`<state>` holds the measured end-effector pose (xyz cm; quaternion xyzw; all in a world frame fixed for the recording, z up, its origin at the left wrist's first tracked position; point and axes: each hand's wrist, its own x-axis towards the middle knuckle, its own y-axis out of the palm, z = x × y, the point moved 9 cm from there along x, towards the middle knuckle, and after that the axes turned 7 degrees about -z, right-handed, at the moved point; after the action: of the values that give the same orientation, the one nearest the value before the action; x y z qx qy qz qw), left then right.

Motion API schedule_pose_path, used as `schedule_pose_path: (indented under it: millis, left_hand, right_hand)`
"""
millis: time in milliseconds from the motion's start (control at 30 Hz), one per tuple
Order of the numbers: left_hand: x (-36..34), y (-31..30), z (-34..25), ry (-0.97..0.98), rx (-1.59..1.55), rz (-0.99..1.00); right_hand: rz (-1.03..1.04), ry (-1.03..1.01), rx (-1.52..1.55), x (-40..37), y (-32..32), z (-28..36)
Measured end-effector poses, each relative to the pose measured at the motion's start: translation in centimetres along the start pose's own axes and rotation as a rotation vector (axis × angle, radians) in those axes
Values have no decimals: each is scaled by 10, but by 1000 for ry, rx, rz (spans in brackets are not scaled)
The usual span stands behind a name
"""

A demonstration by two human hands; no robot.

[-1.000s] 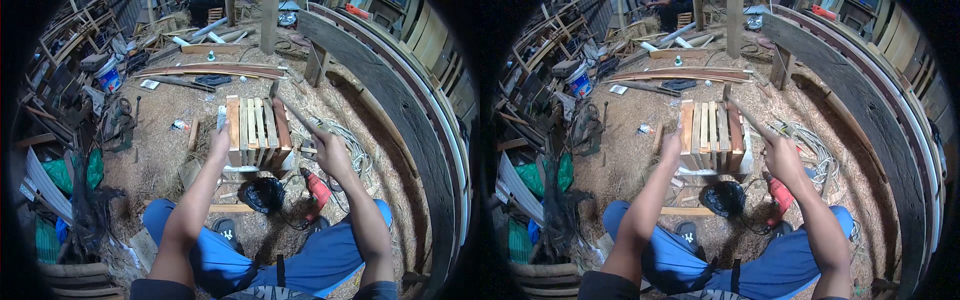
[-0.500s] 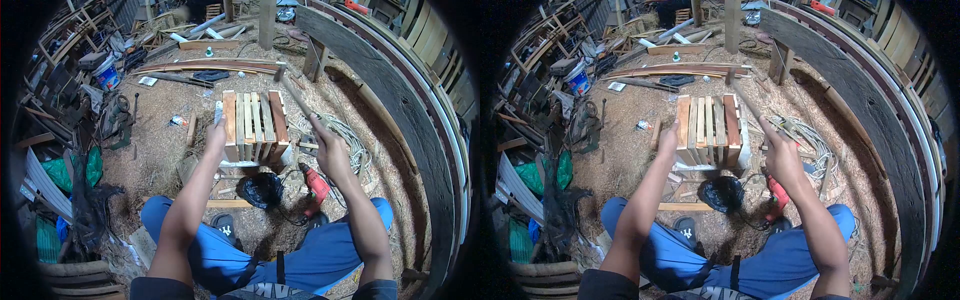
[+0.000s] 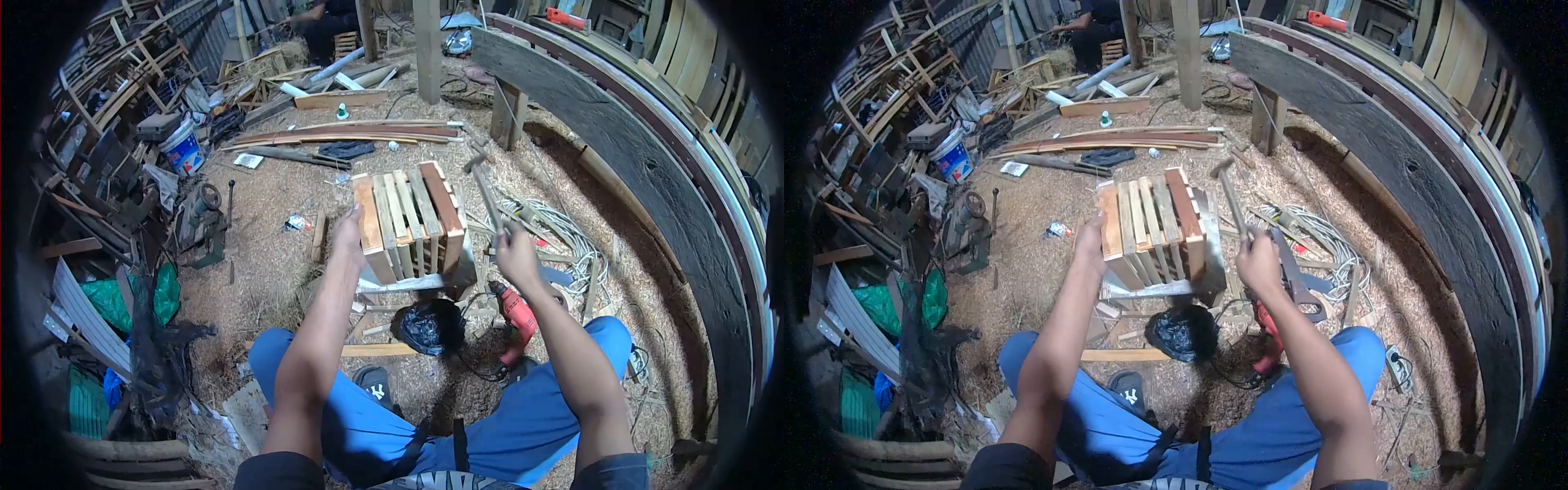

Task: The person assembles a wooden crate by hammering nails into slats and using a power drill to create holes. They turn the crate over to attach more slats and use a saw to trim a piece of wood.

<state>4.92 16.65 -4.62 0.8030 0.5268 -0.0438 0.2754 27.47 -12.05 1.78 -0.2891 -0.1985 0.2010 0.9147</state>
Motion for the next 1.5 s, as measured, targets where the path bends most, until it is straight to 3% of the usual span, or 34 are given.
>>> schedule_pose_path:
  millis: [67,167,200,333,500,600,633,700,733,800,867,900,967,1000,1067,1200,1300,1500]
  left_hand:
    - [0,-6,-7,43,-46,-10]
    - [0,-8,-15,-20,-390,-30]
    - [2,-7,-18,-5,-386,-20]
    - [10,-21,-29,16,-576,-11]
    - [-16,-6,-51,76,-617,-38]
    - [-14,0,-55,75,-638,-5]
    - [-14,3,-56,94,-616,-14]
    - [6,5,-48,68,-628,59]
    - [6,14,-47,38,-644,117]
    - [-7,32,-37,36,-599,121]
    - [-12,44,-31,34,-553,125]
    - [-13,57,-20,-85,-549,187]
    - [-16,72,0,-240,-477,226]
    - [-17,75,5,-241,-474,239]
    - [-17,81,17,-241,-380,343]
    - [-19,71,25,-316,-381,234]
    - [-42,80,14,-244,-338,221]
    - [-67,97,-9,-219,-417,315]
  right_hand:
    - [3,13,8,6,34,-32]
    - [102,175,-53,-4,59,-43]
    - [57,91,-115,-5,73,-49]
    - [170,71,5,-11,120,-60]
    - [274,-19,-28,-17,129,-53]
    - [108,-22,62,4,114,-44]
    - [31,27,287,15,105,-38]
    - [241,244,563,36,101,-27]
    - [266,243,729,44,92,-12]
    - [130,282,1185,53,63,19]
    - [137,274,1251,41,21,53]
    - [154,277,1311,37,7,60]
    - [128,195,1187,45,-8,46]
    - [112,124,1060,49,-16,42]
    - [63,30,1130,48,-33,49]
    - [38,-52,1046,33,-61,56]
    - [161,-149,1085,24,-70,65]
    - [151,-374,1000,9,-97,89]
